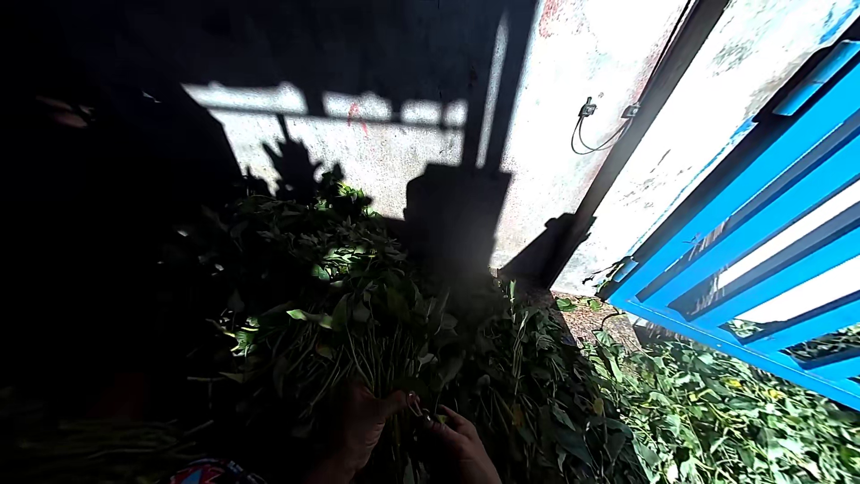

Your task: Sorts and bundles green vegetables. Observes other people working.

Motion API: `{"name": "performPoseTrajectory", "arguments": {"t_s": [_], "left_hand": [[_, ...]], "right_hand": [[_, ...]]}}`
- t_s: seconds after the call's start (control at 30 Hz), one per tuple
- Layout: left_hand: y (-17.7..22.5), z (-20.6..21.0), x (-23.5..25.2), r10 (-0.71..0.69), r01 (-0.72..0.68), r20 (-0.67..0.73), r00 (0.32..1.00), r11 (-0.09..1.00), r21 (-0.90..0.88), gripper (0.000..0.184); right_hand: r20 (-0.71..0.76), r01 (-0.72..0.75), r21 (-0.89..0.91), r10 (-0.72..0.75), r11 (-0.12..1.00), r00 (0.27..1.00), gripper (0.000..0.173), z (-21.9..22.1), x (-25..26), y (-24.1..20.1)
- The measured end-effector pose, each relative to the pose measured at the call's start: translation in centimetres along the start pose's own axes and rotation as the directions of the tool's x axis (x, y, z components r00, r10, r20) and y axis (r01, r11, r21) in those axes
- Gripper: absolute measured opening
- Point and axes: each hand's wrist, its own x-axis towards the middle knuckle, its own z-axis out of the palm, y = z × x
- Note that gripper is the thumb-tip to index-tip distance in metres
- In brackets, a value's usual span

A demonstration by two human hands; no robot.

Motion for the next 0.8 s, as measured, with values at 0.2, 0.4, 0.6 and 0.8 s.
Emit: {"name": "performPoseTrajectory", "arguments": {"t_s": [0.2,0.4,0.6,0.8], "left_hand": [[0.2,-0.2,0.0,-0.024,0.025,0.009,1.000,0.996,-0.085,0.033],[0.4,-0.3,0.7,-0.099,0.085,-0.109,0.989,0.989,-0.119,0.035],[1.6,-1.8,3.0,-0.045,-0.030,-0.548,0.835,0.992,-0.126,0.042],[2.2,-1.6,2.1,0.115,-0.113,-0.568,0.815,0.993,0.039,0.048]], "right_hand": [[-0.139,0.102,0.287,-0.064,0.952,0.988,0.021,1.4,-0.4,-0.3],[-0.188,0.299,0.410,-0.241,0.862,0.952,0.042,2.1,-0.1,-0.9],[-0.102,0.264,0.134,-0.252,0.955,0.962,0.034,1.9,-1.8,-1.7],[-0.242,0.098,-0.102,-0.120,0.990,0.963,0.033,-1.4,-1.4,-3.5]]}}
